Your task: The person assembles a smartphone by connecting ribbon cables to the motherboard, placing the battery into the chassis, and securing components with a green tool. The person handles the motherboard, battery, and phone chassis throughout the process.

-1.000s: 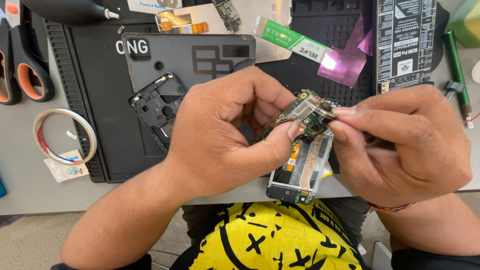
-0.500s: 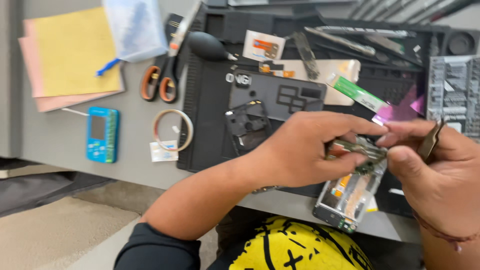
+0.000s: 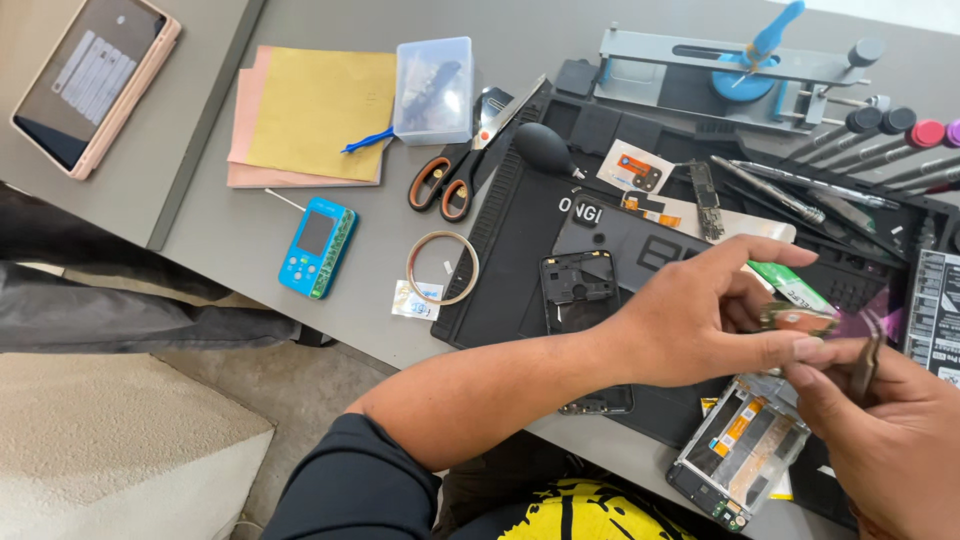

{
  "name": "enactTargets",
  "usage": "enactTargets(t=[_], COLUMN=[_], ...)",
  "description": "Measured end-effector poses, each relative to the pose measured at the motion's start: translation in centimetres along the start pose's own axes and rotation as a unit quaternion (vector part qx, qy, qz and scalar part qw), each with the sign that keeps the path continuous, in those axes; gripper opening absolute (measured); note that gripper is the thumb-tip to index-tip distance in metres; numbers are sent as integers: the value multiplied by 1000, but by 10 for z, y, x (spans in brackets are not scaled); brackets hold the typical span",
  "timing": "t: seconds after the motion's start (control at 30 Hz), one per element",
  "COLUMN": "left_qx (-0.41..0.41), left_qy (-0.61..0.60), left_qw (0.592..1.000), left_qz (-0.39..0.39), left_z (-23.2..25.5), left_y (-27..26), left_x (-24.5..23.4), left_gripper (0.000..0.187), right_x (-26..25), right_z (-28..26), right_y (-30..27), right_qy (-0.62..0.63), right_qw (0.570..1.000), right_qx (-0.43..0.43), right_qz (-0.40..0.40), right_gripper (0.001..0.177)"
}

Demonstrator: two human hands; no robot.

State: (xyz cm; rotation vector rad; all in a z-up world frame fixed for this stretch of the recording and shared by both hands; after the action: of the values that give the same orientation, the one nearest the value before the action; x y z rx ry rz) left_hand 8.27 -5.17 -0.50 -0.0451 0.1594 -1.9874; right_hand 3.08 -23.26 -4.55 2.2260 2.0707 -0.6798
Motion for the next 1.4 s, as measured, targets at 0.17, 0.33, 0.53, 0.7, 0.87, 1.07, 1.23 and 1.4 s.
enactTargets(t=[0.17, 0.33, 0.53, 0.7, 0.87, 1.07, 1.23, 1.4], left_qx=[-20, 8, 49, 37, 27, 17, 0, -9], left_qy=[-6, 27, 62, 74, 68, 53, -136, -136], left_qw=[1000, 1000, 997, 996, 997, 998, 988, 988], left_qz=[-17, 14, 10, -24, -19, 33, 72, 67], left_z=[-15, -24, -4, -10, -3, -14, -23, -16], left_y=[2, 5, 1, 2, -3, 7, 17, 10], left_x=[11, 14, 11, 20, 18, -5, -16, -16], left_gripper=[63, 41, 20, 29, 22, 24, 19, 33], right_x=[-5, -5, -14, -12, -11, -13, -20, -2], right_z=[28, 35, 41, 35, 35, 5, -14, -56], right_y=[15, 19, 19, 18, 18, 8, -5, -33], right_qy=[166, 171, 181, 211, 191, 145, 71, -88], right_qw=[986, 984, 981, 976, 980, 983, 973, 925], right_qx=[-31, -40, -63, -45, -54, -88, -192, -363], right_qz=[-12, -27, -15, -22, -21, 75, 103, 70], right_gripper=[10, 9, 18, 9, 13, 25, 62, 25])
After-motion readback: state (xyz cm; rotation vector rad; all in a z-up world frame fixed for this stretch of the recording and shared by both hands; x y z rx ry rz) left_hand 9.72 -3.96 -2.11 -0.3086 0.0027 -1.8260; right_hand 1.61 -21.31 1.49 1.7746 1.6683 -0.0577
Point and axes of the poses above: each hand's wrist, its own y-axis towards the middle knuckle, its own x-axis out of the palm, z = x × y, the point moved 10 cm from there along y, towards the middle knuckle, and after that the axes turned 2 degrees about y, right-handed, at the moved point
